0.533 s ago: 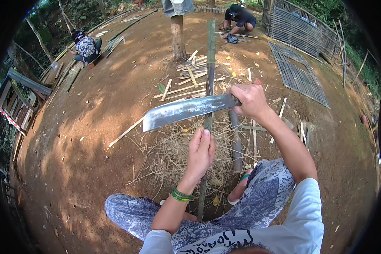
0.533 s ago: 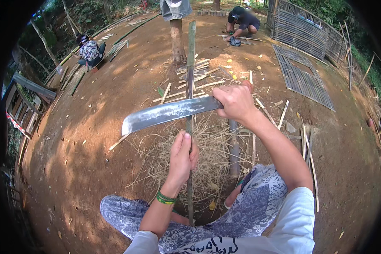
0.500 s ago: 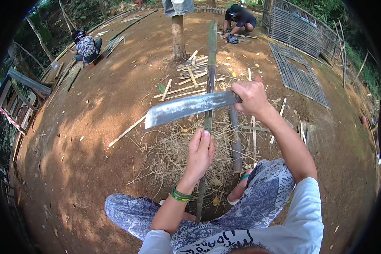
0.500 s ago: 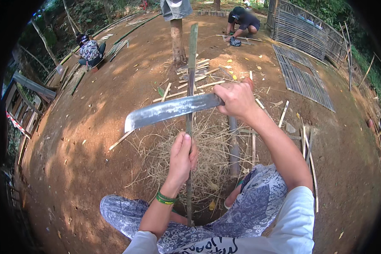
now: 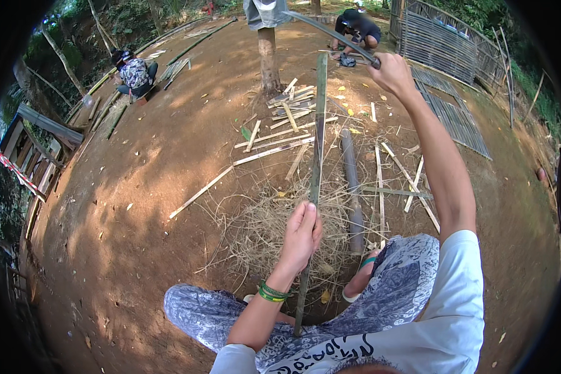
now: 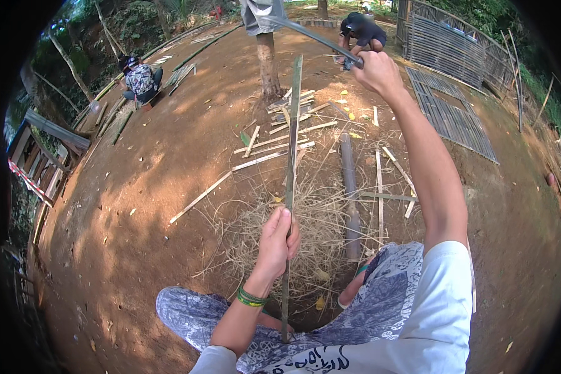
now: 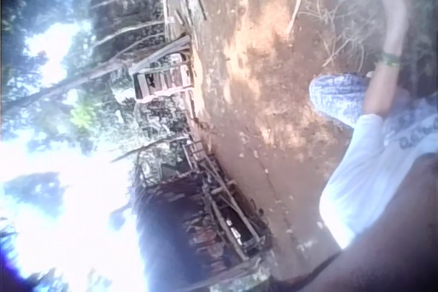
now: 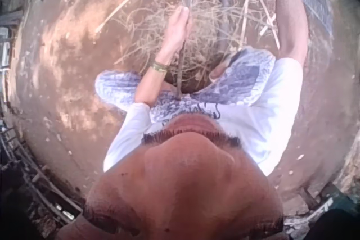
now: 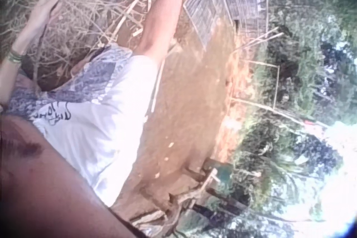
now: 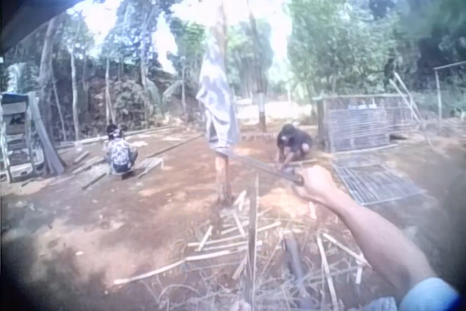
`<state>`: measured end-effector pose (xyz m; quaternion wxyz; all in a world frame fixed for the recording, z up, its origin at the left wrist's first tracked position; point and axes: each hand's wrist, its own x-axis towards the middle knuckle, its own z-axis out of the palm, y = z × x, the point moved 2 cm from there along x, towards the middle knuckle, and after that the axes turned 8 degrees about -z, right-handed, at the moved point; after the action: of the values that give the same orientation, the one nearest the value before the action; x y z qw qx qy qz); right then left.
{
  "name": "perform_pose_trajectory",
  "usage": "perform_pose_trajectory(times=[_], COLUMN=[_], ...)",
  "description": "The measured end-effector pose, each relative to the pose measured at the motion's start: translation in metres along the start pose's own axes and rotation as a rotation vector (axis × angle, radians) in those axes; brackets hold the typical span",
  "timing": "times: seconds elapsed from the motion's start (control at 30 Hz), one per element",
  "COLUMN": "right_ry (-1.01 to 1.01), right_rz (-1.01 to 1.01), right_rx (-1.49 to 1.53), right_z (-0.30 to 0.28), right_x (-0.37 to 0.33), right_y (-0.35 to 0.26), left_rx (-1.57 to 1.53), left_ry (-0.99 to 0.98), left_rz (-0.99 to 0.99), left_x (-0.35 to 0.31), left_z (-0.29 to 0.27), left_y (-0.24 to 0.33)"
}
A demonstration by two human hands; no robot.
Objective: The person sits on the ground and uses a machete to split long bamboo poles into thin strips. They hold the bamboo vertically and strike it with the blade to separate the material, occasionally inspecting the resulting strips.
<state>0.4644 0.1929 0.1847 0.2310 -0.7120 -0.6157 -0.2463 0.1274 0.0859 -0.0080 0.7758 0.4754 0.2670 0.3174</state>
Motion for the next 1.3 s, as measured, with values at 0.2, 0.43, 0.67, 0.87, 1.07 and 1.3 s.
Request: perform_pose_trajectory(times=[0.2, 0.43, 0.67, 0.87, 1.07, 1.3], right_ry=[0.107, -0.004, 0.078, 0.222, 0.03, -0.025], right_rz=[-0.092, -0.454, -0.664, -0.329, -0.753, -0.686], right_rx=[0.123, 0.277, 0.266, 0.156, 0.053, 0.038], right_z=[-0.002, 0.027, 0.025, 0.009, 0.001, 0.001], right_x=[-0.026, -0.124, -0.134, -0.062, -0.078, -0.065], right_y=[-0.028, -0.113, -0.133, -0.092, -0.121, -0.126], left_rx=[-0.124, -0.155, -0.043, -0.063, -0.076, -0.087], left_ry=[-0.001, 0.013, 0.028, -0.071, -0.05, -0.062], left_rz=[0.023, 0.013, 0.015, -0.079, -0.093, -0.113], left_x=[0.01, 0.018, 0.016, 0.009, 0.013, 0.011], left_z=[-0.012, -0.017, -0.007, 0.006, 0.001, 0.002], left_y=[0.016, 0.026, 0.022, 0.014, 0.023, 0.033])
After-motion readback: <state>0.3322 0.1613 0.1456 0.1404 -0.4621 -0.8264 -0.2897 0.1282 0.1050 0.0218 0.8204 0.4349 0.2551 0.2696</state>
